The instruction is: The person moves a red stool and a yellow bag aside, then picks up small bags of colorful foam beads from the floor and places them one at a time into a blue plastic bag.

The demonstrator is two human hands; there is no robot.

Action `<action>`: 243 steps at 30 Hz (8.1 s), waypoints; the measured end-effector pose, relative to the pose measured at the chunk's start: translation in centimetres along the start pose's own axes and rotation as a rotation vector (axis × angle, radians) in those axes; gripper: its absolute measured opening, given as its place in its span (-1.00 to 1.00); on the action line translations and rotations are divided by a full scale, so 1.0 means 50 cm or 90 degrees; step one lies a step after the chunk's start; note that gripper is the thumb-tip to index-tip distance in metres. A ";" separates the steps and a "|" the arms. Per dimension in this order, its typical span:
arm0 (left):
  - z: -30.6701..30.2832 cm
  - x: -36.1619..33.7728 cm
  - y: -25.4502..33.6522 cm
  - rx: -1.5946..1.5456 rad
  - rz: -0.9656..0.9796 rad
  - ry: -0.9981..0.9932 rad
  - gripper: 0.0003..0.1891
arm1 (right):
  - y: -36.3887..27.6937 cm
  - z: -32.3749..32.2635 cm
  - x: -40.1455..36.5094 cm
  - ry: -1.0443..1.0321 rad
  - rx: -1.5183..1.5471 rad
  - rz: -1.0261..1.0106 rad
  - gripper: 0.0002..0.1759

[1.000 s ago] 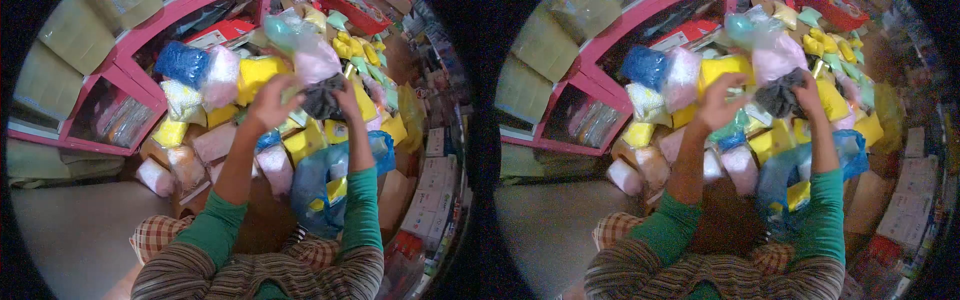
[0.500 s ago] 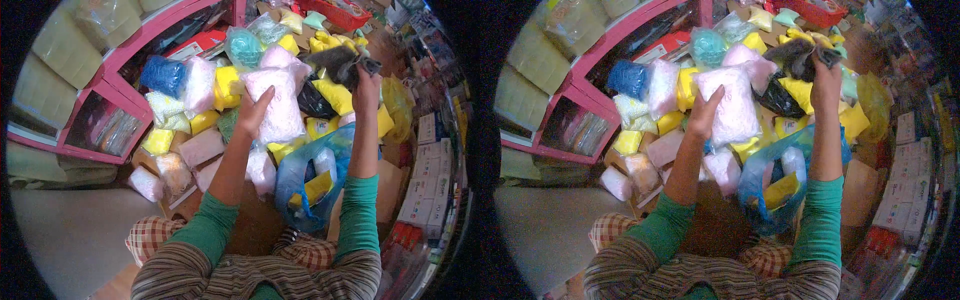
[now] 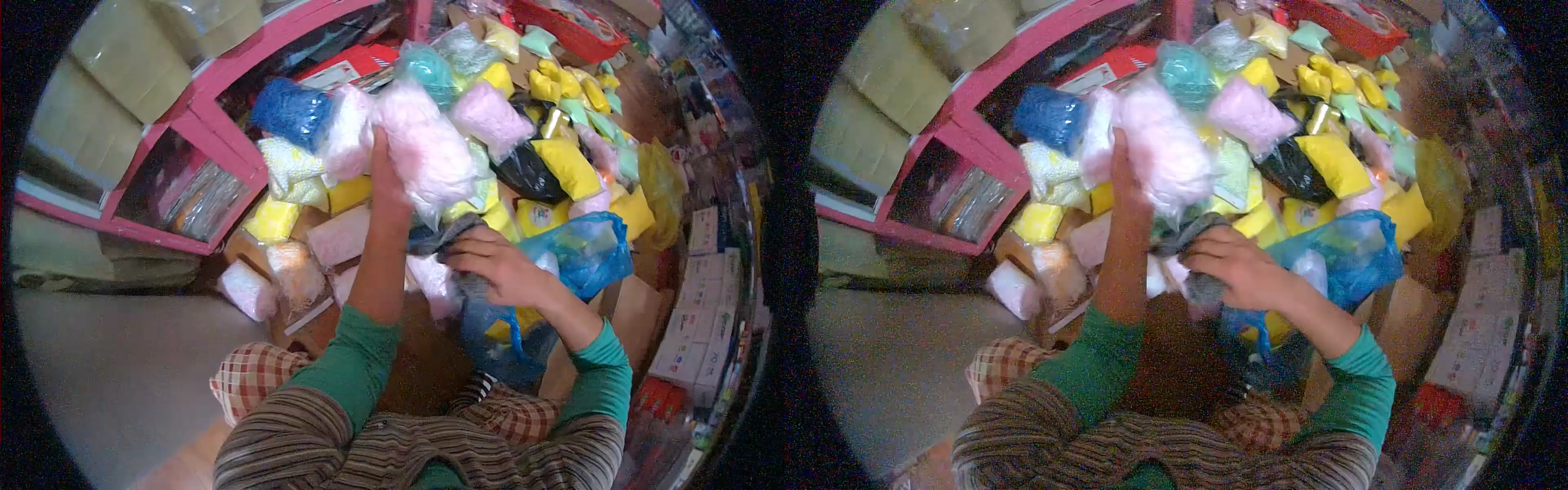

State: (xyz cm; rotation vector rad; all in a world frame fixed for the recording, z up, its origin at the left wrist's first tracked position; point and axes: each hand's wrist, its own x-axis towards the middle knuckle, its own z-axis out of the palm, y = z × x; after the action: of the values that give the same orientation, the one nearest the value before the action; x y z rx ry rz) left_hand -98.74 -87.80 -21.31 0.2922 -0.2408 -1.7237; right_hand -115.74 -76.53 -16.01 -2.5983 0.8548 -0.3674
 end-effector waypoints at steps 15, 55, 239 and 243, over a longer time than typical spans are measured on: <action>-0.054 -0.092 -0.115 -0.165 -0.241 -0.277 -0.47 | -0.081 -0.026 0.072 0.270 -0.195 0.098 -0.15; 0.083 -0.082 -0.174 0.944 0.319 -0.331 -0.26 | 0.199 -0.031 0.009 0.586 0.222 0.508 -0.66; 0.072 -0.173 -0.346 0.853 -0.317 -0.552 -0.58 | 0.106 -0.267 -0.459 0.324 -0.223 0.678 -0.79; 0.035 -0.073 -0.279 0.923 0.081 -0.149 -0.74 | 0.063 -0.293 -0.426 0.412 -0.096 0.824 -0.77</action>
State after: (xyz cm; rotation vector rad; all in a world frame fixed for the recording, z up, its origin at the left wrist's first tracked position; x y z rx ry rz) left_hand -111.74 -81.85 -23.95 1.0733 -1.6343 -1.1676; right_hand -139.21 -69.83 -6.97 -1.4642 2.5317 -0.7169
